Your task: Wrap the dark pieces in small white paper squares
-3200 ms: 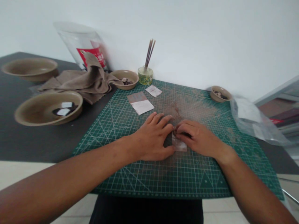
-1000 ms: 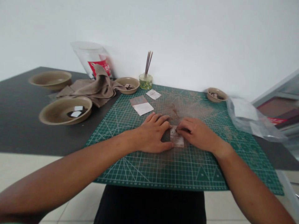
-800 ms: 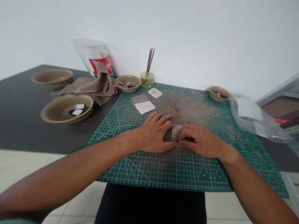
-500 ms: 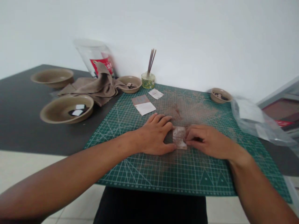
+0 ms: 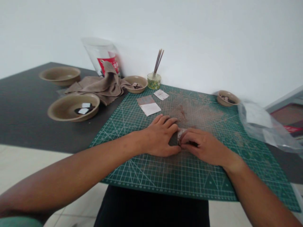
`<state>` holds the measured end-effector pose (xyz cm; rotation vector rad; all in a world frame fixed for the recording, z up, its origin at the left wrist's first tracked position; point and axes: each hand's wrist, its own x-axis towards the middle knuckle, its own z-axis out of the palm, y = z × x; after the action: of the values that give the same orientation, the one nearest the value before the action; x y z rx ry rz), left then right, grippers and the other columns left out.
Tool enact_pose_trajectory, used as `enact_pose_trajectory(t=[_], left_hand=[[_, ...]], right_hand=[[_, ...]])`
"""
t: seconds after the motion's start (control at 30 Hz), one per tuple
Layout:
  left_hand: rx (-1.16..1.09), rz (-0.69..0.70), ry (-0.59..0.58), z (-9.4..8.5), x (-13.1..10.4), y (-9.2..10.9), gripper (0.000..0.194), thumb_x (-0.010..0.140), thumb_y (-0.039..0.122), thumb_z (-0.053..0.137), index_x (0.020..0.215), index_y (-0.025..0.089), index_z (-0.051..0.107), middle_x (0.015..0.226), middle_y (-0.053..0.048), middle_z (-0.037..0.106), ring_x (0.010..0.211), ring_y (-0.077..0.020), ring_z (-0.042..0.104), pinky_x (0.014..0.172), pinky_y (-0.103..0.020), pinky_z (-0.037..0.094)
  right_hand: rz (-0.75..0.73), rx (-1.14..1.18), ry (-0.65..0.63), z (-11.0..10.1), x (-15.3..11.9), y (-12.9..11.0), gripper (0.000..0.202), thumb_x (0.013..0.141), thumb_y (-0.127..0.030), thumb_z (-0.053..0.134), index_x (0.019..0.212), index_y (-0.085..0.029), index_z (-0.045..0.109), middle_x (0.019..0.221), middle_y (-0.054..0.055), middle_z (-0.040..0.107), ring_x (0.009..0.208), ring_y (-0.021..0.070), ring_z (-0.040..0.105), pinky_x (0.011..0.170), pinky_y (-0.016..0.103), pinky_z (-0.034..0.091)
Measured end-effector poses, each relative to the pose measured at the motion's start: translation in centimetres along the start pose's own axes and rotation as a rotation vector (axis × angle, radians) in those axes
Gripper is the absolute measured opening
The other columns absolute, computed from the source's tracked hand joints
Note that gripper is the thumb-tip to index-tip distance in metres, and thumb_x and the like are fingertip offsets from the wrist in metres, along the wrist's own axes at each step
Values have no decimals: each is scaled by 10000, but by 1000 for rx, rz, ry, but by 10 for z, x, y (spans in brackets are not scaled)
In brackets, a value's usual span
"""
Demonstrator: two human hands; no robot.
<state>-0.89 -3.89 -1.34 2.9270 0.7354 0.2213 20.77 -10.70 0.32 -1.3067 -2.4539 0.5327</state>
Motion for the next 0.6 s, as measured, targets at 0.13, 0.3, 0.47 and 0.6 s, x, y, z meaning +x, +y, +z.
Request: enact_pose_trajectory(t=[0.13, 0.3, 0.47, 0.6], left_hand=[[-3, -11, -3, 0, 0, 0, 647, 867, 670, 489, 1294, 184, 518, 1532, -133, 370, 1407, -356, 301, 1171, -529, 151], [8, -12, -4, -1, -2, 2, 661, 878, 667, 474, 1331, 186, 497, 1535, -131, 369, 1408, -354, 302, 1171, -528, 147], [34, -1, 16, 0, -2, 3, 628, 880, 644, 489, 1294, 172, 517, 1522, -140, 382, 1402, -351, 313, 1178, -518, 148], [24, -8, 18, 1, -2, 2, 640, 880, 643, 493, 1329, 187, 497, 1525, -131, 382, 1403, -349, 316, 1173, -521, 155]], right_hand=[[127, -146, 103, -2, 4, 6, 87, 937, -209, 581, 872, -194, 637, 911, 39, 653, 850, 191, 597, 777, 336, 445], [59, -66, -45, -12, -8, 5, 79, 917, -231, 620, 844, -208, 643, 854, 20, 659, 820, 180, 599, 761, 325, 444], [48, -128, 70, 2, 5, 5, 86, 946, -214, 578, 896, -197, 646, 953, 45, 677, 907, 193, 615, 836, 344, 444], [125, -216, 101, -7, 2, 13, 83, 936, -223, 598, 890, -191, 659, 892, 42, 679, 843, 196, 617, 785, 339, 441]])
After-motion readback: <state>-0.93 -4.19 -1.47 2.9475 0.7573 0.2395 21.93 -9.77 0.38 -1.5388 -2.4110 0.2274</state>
